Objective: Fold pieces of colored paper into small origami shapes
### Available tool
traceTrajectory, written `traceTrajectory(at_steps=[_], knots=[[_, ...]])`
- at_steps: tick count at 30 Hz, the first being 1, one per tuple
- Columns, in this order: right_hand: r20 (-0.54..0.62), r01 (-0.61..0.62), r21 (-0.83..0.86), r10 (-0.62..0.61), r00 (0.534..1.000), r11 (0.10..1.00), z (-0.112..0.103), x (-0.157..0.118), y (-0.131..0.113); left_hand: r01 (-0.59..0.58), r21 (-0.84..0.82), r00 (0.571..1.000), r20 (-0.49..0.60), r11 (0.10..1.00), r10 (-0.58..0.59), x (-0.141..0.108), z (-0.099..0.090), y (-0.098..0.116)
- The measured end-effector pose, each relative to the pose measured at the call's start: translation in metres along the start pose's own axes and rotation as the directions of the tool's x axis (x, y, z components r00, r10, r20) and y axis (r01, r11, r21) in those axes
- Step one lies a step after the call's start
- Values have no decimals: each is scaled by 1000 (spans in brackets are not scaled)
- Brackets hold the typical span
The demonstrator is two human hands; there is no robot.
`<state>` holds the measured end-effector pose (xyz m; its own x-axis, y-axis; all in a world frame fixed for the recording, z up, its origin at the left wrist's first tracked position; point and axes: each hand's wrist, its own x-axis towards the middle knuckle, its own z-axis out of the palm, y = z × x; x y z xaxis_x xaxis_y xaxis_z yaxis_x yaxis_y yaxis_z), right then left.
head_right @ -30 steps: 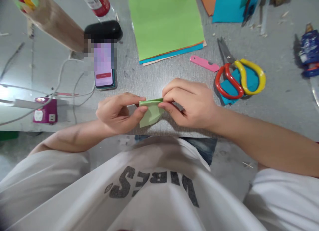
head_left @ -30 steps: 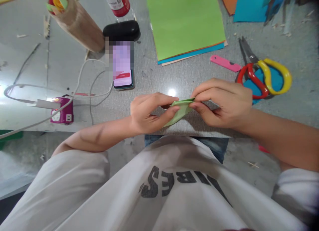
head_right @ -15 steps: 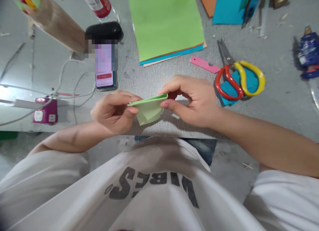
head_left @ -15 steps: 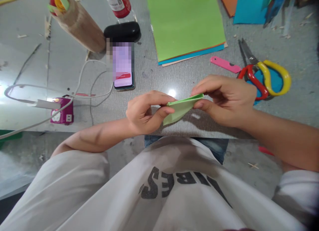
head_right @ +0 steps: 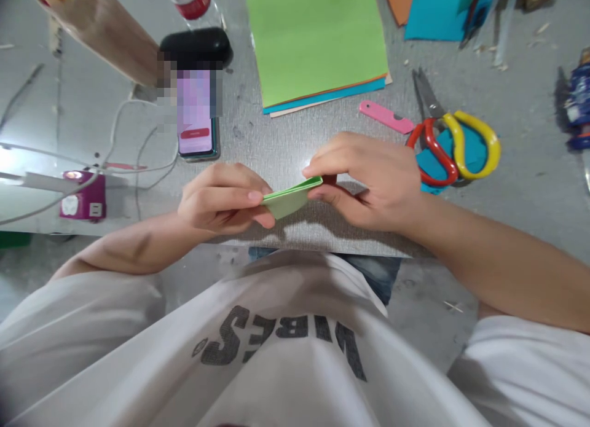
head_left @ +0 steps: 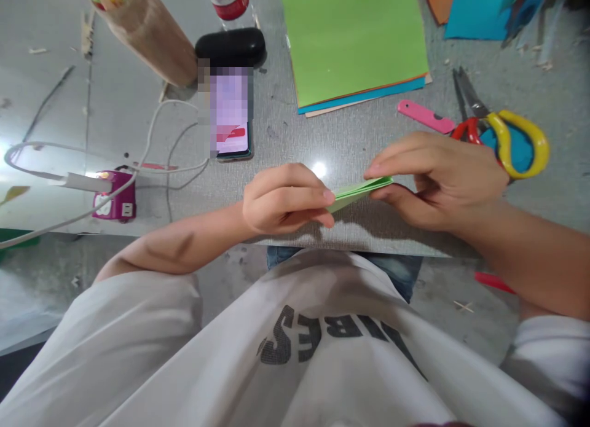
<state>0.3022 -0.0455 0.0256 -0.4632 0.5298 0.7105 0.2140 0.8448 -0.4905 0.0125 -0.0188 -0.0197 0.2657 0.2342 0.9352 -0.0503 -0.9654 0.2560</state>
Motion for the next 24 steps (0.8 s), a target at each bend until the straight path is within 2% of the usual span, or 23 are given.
traceTrajectory(at_steps=[3, 8, 13, 20, 24], knots=[[39, 22, -70, -19, 999, 997, -2, 1, 3, -26, -10, 1000, 11, 1000, 26, -3, 0, -7], [-29, 53, -44, -54, 998, 998, 8, -4, 12, -54, -22, 999, -1, 998, 54, -3, 4, -8], [-44, -75, 13, 76, 996, 997, 18, -10, 14, 25, -32, 1000, 18, 999, -24, -8, 6, -5], [-140, -80, 69, 89, 986, 994, 24, -6, 11, 49, 5, 999, -11, 999, -49, -7, 8, -3], [-97, -253, 126, 266, 959, 959, 25, -10, 7, 75, 62, 997, 10, 995, -76, -8, 8, 1]])
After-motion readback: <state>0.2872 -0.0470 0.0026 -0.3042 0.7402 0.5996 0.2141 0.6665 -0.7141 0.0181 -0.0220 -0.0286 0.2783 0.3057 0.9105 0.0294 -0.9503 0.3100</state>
